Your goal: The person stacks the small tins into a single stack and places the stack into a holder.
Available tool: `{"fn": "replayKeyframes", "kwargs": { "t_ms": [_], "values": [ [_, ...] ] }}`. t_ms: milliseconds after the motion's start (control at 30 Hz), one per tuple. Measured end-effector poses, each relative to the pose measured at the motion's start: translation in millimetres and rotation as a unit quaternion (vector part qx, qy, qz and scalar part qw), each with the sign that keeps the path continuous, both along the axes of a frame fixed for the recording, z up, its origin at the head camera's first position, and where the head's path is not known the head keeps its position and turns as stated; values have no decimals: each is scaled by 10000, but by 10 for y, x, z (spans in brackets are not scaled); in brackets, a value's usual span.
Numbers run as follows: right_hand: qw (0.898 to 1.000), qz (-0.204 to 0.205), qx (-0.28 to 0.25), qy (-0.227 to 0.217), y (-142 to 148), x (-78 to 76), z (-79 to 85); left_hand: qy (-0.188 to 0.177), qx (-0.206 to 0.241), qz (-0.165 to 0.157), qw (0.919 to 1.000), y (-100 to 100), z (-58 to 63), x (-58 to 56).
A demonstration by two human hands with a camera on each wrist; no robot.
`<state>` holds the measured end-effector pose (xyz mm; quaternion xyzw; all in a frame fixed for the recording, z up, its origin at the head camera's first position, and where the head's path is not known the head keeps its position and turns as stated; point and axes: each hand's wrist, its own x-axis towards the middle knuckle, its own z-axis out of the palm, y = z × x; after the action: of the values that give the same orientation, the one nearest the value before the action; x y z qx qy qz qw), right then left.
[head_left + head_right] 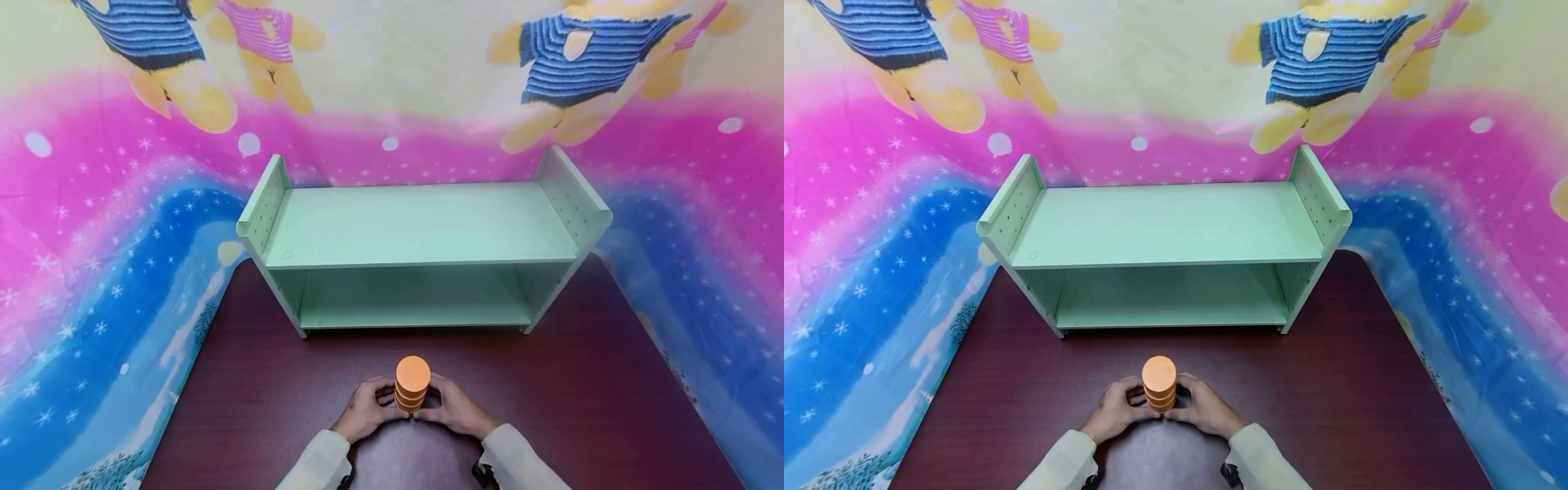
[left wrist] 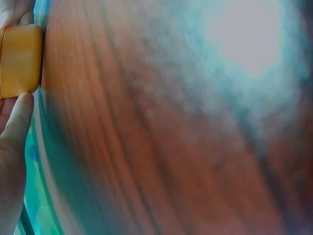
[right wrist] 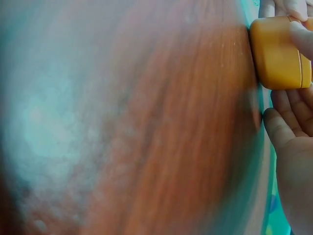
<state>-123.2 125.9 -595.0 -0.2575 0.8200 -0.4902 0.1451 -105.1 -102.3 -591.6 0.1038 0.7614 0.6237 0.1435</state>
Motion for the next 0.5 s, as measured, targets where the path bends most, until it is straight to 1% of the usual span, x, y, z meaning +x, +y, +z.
{"fn": "replayKeyframes", "kwargs": {
  "t_ms": [267,500],
  "values": [
    [9999,1,-19,-139,-1,18,6,80,-98,-28,9999,2,23,15],
    [9999,41,-135,8,10,-7,0,185,-164,-66,9997,3,48,4]
  ]
}}
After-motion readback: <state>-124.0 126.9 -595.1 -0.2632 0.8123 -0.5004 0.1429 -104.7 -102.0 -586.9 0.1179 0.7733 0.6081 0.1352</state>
